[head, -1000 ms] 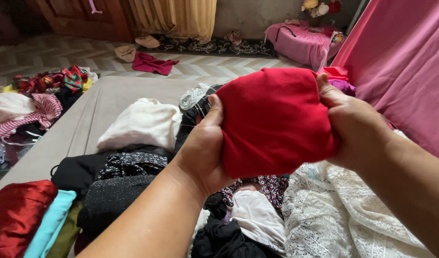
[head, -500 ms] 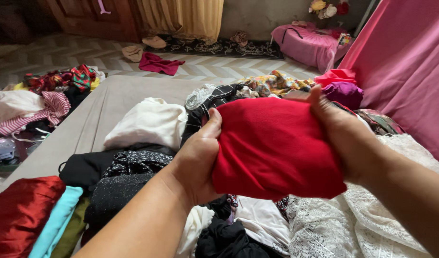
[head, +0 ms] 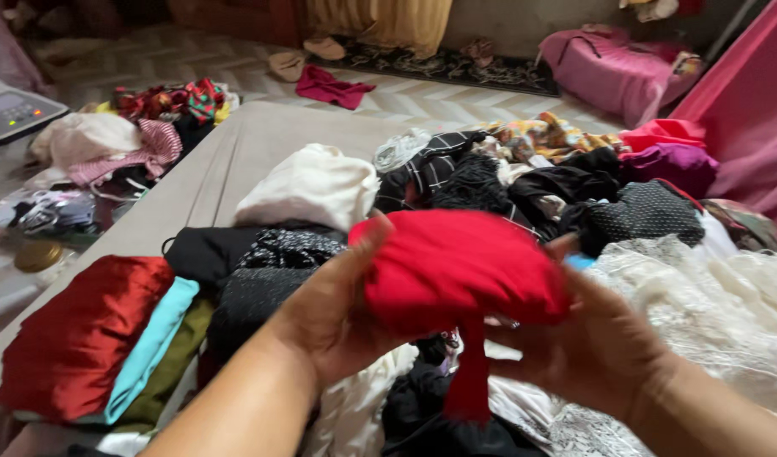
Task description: The person folds items from a large pile of laundry on a bed, including a black top, a red garment, a white t-shirt, and blue butterfly-print underwear, placing each folded piece into a stack.
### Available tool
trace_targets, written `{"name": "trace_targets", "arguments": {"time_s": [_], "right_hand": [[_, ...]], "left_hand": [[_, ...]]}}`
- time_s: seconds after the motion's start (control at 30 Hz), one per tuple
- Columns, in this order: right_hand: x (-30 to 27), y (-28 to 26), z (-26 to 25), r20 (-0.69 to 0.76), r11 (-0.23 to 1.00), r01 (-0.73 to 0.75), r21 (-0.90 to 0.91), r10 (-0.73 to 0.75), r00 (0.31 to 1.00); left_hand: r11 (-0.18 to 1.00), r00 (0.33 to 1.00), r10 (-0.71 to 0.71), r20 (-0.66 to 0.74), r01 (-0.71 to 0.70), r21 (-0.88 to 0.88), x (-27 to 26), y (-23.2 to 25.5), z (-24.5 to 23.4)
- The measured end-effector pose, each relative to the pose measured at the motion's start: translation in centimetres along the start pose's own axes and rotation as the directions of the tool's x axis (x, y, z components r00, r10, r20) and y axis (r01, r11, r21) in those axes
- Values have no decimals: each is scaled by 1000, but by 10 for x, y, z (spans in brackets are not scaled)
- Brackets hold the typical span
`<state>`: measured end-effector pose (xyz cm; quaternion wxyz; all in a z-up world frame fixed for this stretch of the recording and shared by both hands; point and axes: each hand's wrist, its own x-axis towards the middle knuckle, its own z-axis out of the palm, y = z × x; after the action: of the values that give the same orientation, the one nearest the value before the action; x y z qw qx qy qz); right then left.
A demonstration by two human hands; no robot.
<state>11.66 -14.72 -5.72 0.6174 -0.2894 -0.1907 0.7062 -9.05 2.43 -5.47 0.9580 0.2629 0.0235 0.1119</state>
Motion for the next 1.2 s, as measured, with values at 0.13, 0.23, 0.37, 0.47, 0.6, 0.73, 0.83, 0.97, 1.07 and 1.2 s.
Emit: {"name": "trace_targets", "arguments": {"time_s": [0.13, 0.23, 0.37, 0.47, 0.6, 0.73, 0.83, 0.97, 1.07, 1.2], "right_hand": [[37, 17, -22, 166, 926, -230, 301, 187, 968], [59, 23, -9, -229, 993, -113, -27, 103, 968], [77, 28, 19, -346, 964, 31, -262, -124, 930], [89, 30, 24, -269, 945, 47, -325, -140, 953], [107, 35, 30, -523, 808, -236, -540, -103, 846], [113, 34, 57, -622, 408, -473, -781, -575, 532], [119, 37, 72, -520, 534, -242, -810, -467, 715], [130, 36, 67, -490, 896, -171, -410, -58, 870], [136, 40, 51, -242, 942, -5, -337, -82, 967], [163, 56, 56, -284, 931, 169, -324, -266, 921]], "left_hand": [[985, 998, -7, -59, 17, 171, -29, 16, -12], [981, 992, -30, -119, 52, 185, -45, 34, -24], [964, 990, -9, -142, 47, 263, -65, 60, -37], [933, 978, 68, -197, 8, 360, -76, 74, -52], [972, 963, -11, -268, 74, 225, -77, 75, -86], [983, 939, 91, -330, -32, 179, -71, 58, -105], [993, 921, 51, -385, -7, 115, -65, 49, -95], [988, 953, -41, -299, 83, 129, -58, 59, -85], [957, 935, 0, -353, 102, 272, -57, 79, -92], [905, 901, 148, -408, 42, 422, -47, 110, -107]]}}
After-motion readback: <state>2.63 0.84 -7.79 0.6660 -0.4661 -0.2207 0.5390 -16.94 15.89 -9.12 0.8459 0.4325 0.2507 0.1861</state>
